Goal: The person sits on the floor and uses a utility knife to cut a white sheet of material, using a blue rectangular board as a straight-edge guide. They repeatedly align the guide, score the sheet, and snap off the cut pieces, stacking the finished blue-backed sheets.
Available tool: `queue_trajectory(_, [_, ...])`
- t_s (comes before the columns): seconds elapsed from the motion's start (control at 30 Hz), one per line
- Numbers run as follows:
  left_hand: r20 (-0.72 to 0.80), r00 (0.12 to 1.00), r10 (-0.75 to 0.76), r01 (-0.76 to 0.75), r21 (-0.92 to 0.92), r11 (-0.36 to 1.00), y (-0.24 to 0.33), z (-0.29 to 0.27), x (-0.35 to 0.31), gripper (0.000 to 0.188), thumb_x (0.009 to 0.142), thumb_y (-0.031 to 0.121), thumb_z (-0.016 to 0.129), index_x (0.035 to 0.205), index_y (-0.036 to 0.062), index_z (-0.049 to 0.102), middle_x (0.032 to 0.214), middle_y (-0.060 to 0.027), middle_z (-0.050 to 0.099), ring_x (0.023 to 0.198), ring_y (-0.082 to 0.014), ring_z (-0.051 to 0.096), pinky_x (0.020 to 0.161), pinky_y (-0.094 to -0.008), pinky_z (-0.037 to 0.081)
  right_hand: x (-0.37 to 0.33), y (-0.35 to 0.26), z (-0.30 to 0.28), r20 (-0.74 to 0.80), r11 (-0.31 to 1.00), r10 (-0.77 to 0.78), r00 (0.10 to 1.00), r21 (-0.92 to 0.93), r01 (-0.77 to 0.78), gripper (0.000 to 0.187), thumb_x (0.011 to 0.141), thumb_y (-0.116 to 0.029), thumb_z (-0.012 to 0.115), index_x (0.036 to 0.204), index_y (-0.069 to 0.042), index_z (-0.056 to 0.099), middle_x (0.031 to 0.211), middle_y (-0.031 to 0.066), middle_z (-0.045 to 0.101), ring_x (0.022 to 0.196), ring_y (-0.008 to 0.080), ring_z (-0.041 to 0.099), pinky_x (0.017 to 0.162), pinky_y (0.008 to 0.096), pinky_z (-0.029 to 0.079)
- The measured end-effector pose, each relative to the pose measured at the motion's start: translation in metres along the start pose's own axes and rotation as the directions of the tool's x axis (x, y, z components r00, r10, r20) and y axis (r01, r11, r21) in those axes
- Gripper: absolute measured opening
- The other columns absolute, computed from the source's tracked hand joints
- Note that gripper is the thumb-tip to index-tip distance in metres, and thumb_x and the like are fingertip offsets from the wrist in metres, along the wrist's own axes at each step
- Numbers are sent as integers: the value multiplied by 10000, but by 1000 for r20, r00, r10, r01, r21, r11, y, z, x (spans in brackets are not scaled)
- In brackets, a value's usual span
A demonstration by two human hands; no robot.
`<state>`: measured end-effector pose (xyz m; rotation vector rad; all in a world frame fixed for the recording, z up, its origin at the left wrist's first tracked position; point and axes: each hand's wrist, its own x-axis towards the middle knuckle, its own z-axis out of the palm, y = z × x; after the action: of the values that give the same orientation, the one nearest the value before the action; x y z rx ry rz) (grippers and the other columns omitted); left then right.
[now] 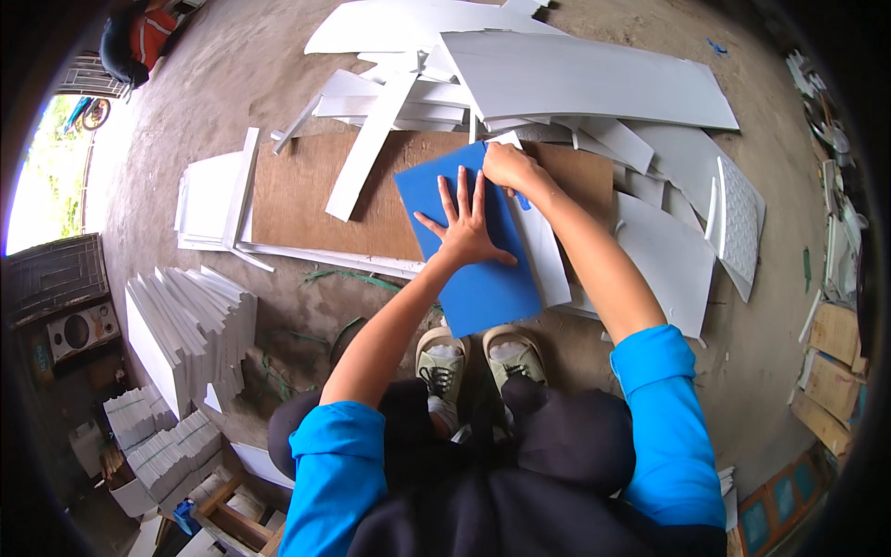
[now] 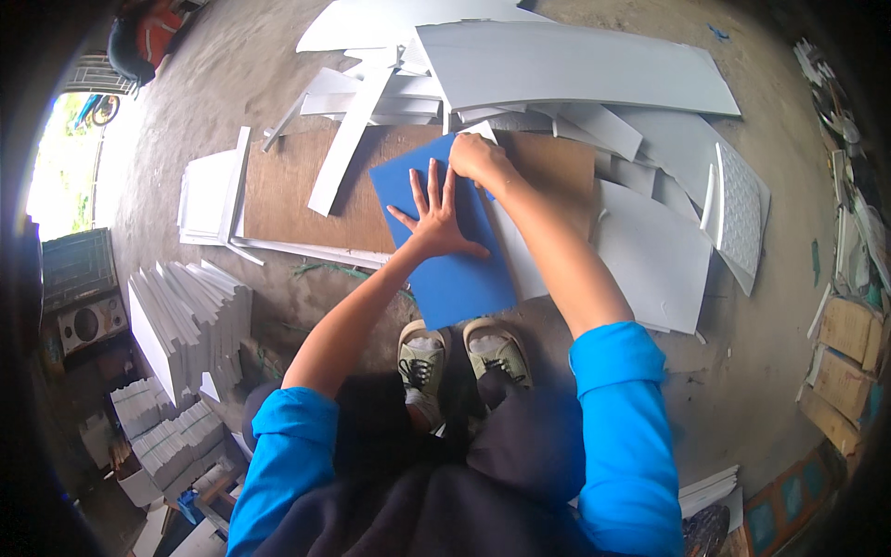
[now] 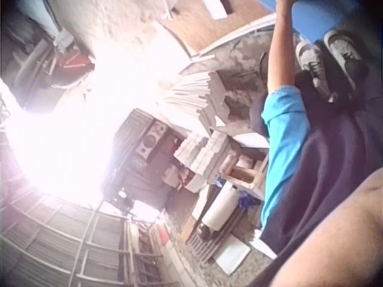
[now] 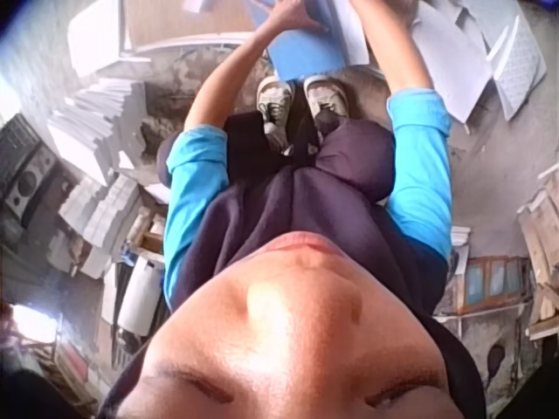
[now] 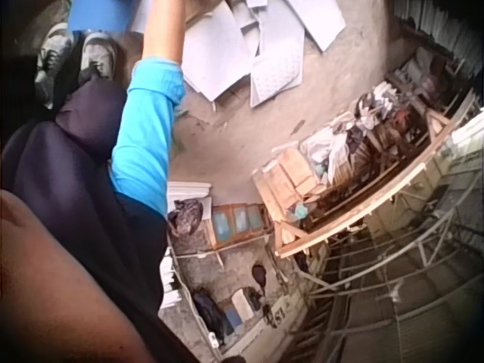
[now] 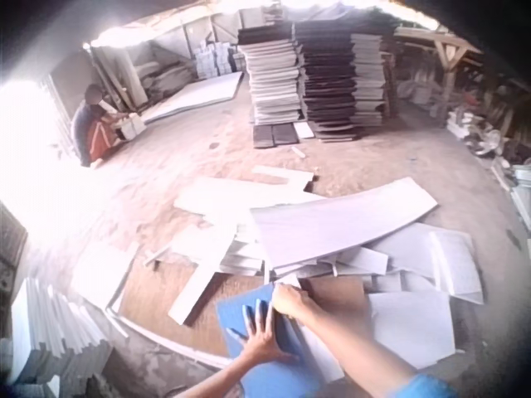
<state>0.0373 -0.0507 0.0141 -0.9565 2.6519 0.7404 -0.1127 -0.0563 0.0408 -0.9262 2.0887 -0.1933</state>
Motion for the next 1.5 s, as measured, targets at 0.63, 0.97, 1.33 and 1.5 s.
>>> queue_trajectory(0.63, [-271, 938, 215, -217, 24, 976, 16, 22, -54, 447, 605, 265, 743, 969, 90, 550, 1032, -81, 438, 982, -287, 409, 819, -537, 330, -159, 85, 100, 7, 995, 40, 999, 88, -40, 264, 781, -74, 375, 889, 88, 553, 769, 291, 597, 685, 378, 623, 707, 453, 483])
queue_trajectory(0.97, [-102, 912, 398, -327, 409, 852, 20, 46, -115, 1000, 577, 492, 721, 1325, 1, 275, 1393, -192, 191, 1314, -375, 117, 963, -629, 221, -154, 84, 98, 47, 997, 13, 999, 80, -16, 309, 830, -118, 349, 816, 128, 536, 591, 222, 588, 474, 296, 604, 527, 401, 513])
queue_trajectory(1.33, [-146, 908, 393, -317, 375, 871, 12, 25, -67, 964, 604, 455, 711, 1324, -7, 268, 1395, -185, 185, 1314, -374, 111, 985, -617, 188, -114, 59, 57, 87, 996, 72, 994, 42, -76, 235, 733, -70, 411, 740, 59, 608, 658, 207, 620, 551, 280, 634, 618, 374, 512])
queue_trajectory(1.5, [-158, 909, 386, -294, 413, 862, 12, 32, -65, 1026, 539, 519, 726, 1323, 15, 298, 1397, -173, 205, 1312, -378, 121, 973, -625, 189, -118, 71, 79, -65, 996, 56, 996, 78, -51, 234, 781, -88, 403, 908, 56, 537, 810, 252, 617, 717, 360, 630, 705, 431, 495])
